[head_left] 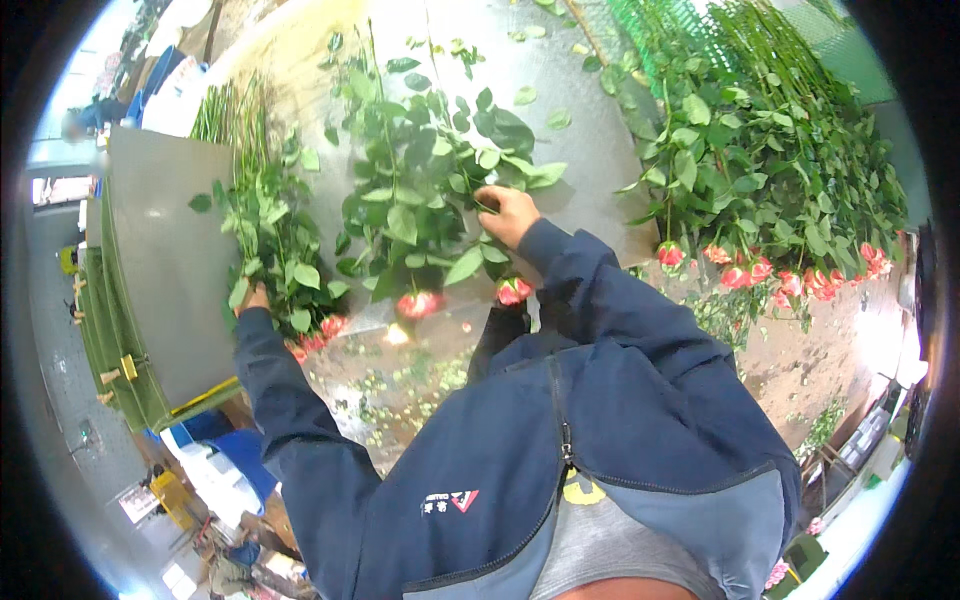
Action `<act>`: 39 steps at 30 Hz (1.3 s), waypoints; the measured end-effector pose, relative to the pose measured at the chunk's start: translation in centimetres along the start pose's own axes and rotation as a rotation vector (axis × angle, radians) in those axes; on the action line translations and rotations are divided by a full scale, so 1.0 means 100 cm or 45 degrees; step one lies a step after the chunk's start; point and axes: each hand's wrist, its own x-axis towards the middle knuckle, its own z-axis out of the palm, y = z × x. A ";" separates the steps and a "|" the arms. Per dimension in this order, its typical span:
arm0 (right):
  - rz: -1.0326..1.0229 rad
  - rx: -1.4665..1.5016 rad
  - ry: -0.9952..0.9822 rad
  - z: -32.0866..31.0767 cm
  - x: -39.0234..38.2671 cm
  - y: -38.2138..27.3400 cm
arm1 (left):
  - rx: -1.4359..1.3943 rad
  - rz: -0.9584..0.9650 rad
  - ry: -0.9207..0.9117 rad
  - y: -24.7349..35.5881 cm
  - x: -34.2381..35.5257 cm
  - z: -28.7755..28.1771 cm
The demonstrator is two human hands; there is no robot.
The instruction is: The person arranges pink flowers with green leaves on a metal table, picking up bunches, adjusting their positions, and placing them into a green tray. The person handles the flowers by hand, moving them around the workspace and organizing them into groups.
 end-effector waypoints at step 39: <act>0.010 -0.176 0.284 -0.151 -0.041 0.014 | -1.507 0.736 -0.669 0.510 -0.123 -0.110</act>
